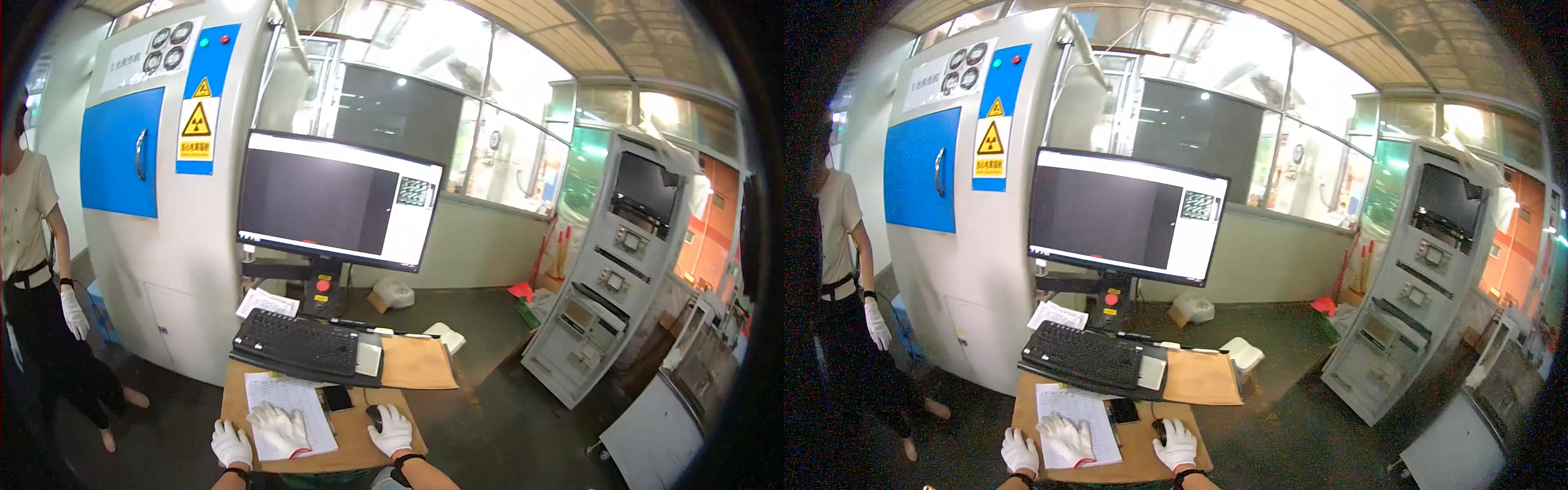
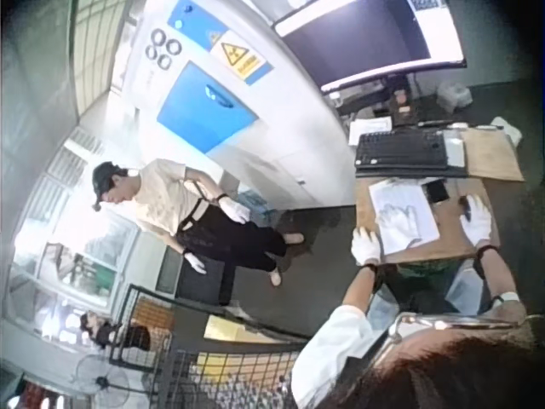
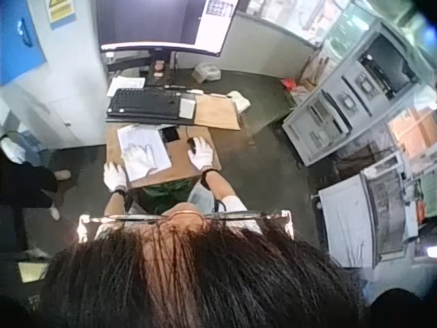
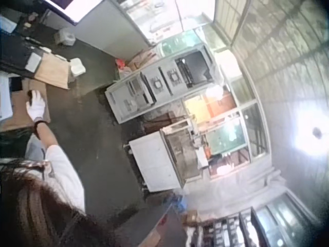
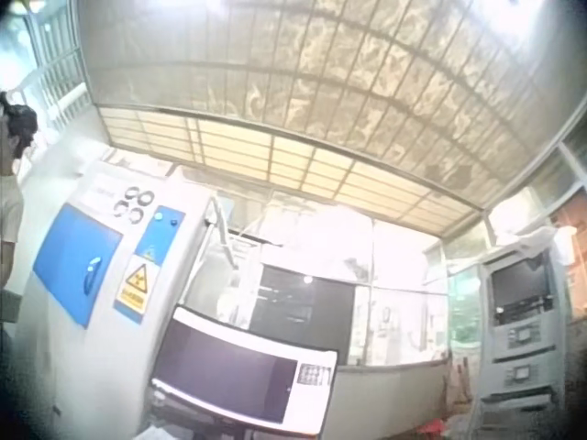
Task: The recorder uses an X-ray inspection machine to check a tray of metal cans and then sorts them into a finished product pile.
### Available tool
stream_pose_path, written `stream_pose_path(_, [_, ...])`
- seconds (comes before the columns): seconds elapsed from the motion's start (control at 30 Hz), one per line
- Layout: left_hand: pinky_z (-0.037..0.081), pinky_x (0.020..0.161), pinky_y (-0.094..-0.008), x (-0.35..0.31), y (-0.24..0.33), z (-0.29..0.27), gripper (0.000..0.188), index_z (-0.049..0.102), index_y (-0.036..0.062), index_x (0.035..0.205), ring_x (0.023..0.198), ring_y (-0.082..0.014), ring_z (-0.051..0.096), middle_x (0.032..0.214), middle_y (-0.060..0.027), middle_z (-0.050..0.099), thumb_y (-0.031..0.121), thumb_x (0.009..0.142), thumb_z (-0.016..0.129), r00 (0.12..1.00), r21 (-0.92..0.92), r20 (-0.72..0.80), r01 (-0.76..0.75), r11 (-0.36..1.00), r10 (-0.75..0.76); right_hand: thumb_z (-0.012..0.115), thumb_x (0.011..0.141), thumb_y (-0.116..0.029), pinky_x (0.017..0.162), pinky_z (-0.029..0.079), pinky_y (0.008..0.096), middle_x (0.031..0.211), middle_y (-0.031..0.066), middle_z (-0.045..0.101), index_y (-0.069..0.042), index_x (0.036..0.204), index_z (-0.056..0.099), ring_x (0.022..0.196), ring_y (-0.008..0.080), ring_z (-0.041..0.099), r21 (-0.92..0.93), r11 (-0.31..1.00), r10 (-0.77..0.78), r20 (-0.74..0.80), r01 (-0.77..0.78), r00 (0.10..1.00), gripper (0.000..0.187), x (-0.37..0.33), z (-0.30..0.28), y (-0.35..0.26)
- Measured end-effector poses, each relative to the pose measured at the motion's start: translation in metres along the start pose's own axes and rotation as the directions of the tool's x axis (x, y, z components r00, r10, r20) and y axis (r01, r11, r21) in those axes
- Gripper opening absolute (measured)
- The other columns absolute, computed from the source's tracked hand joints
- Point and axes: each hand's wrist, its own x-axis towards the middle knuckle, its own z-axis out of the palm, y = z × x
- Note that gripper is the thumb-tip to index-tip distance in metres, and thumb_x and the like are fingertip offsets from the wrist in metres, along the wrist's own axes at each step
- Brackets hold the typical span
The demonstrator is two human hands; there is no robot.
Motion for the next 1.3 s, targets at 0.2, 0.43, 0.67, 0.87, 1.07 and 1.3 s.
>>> stream_pose_path(0.2, [0.051,0.093,-0.0488,-0.003,-0.002,-0.005,0.044,0.061,0.0064,0.124,0.111,-0.0376,0.061,0.138,-0.0182,0.055,0.03,0.088,0.07,1.0,0.016,0.009,0.008,1.0,-0.008,0.074,0.082,-0.04,0.094,0.051,0.0536,0.144,0.0145,0.056,-0.017,0.141,0.055,0.111,0.0394,0.063,0.039,0.999,-0.026,-0.041,0.027,0.999,0.066,0.0,0.004,-0.003])
stream_pose_path(0.43, [0.05,0.096,-0.0492,-0.007,-0.002,0.0,0.044,0.061,0.0073,0.125,0.116,-0.0381,0.06,0.144,-0.0183,0.053,0.032,0.09,0.068,0.998,0.031,0.054,0.034,0.999,-0.036,0.069,0.086,-0.035,0.095,0.051,0.0527,0.145,0.0124,0.055,-0.02,0.142,0.055,0.11,0.0377,0.063,-0.04,0.998,-0.056,-0.026,0.055,0.998,0.06,-0.002,0.001,0.0])
stream_pose_path(0.67, [0.051,0.096,-0.0476,-0.004,-0.003,0.0,0.045,0.061,0.0072,0.127,0.116,-0.0366,0.061,0.144,-0.0171,0.053,0.032,0.091,0.069,0.997,0.037,0.067,0.037,0.999,-0.039,0.07,0.086,-0.029,0.093,0.052,0.0524,0.14,0.0127,0.058,-0.027,0.136,0.061,0.109,0.0377,0.063,-0.054,0.993,-0.104,-0.055,0.101,0.993,0.051,-0.001,0.003,0.0])
stream_pose_path(0.87, [0.05,0.099,-0.0462,-0.001,0.001,-0.011,0.045,0.06,0.0081,0.129,0.119,-0.0351,0.059,0.147,-0.0163,0.051,0.032,0.092,0.068,0.993,0.014,0.11,0.051,0.999,-0.052,0.068,0.087,-0.029,0.09,0.052,0.0539,0.14,0.0113,0.058,-0.027,0.134,0.064,0.107,0.0395,0.063,-0.028,0.991,-0.129,-0.076,0.127,0.989,0.047,0.0,0.005,-0.002])
stream_pose_path(1.07, [0.05,0.099,-0.0457,-0.003,-0.005,0.001,0.045,0.061,0.0082,0.129,0.12,-0.0342,0.06,0.146,-0.0156,0.051,0.033,0.092,0.068,0.995,0.066,0.076,0.058,0.996,-0.063,0.068,0.086,-0.028,0.09,0.052,0.0539,0.137,0.0118,0.06,-0.027,0.132,0.065,0.105,0.0396,0.063,-0.022,0.994,-0.112,-0.077,0.111,0.991,0.047,-0.001,0.002,-0.006])
stream_pose_path(1.3, [0.052,0.096,-0.0472,-0.006,0.002,-0.006,0.043,0.061,0.0065,0.125,0.116,-0.0364,0.062,0.14,-0.0167,0.054,0.03,0.09,0.069,0.999,0.015,0.035,0.023,1.0,-0.023,0.07,0.084,-0.026,0.085,0.053,0.0526,0.135,0.0107,0.06,-0.025,0.129,0.066,0.101,0.0374,0.064,-0.01,0.99,-0.142,-0.105,0.142,0.984,0.046,0.0,-0.001,-0.001])
